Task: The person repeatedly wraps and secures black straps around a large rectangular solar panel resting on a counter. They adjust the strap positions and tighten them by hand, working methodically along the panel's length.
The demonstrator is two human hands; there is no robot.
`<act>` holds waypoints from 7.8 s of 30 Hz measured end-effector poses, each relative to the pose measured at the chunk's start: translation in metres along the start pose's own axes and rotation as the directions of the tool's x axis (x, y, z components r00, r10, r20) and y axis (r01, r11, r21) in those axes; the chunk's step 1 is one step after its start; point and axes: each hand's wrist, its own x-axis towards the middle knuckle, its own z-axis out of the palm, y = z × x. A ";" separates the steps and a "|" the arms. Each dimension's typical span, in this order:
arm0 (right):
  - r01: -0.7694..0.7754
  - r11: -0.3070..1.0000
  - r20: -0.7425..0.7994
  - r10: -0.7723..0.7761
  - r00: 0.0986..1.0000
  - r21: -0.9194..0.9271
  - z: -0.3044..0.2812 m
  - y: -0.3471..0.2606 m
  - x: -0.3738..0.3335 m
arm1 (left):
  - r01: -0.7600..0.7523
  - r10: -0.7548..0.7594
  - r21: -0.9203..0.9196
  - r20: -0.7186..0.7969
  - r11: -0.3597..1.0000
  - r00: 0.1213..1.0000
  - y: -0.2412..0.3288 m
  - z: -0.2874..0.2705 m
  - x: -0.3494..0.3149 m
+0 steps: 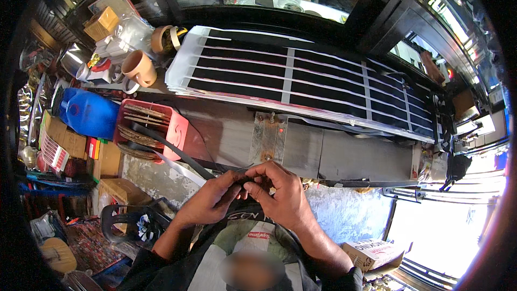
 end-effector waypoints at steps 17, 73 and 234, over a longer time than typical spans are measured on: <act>0.118 0.990 -0.059 -0.123 0.991 -0.083 -0.008 -0.010 -0.012 | -0.032 0.031 0.100 0.016 0.994 0.999 0.019 0.002 0.006; -0.111 0.934 -0.772 0.345 0.534 0.340 -0.429 0.237 -0.130 | 0.120 0.077 0.908 -0.165 0.402 0.983 0.063 0.045 0.133; -0.745 0.666 -0.736 0.485 0.472 -0.039 -0.702 0.576 -0.189 | 0.325 0.088 0.789 -0.429 0.522 0.899 -0.152 0.043 0.126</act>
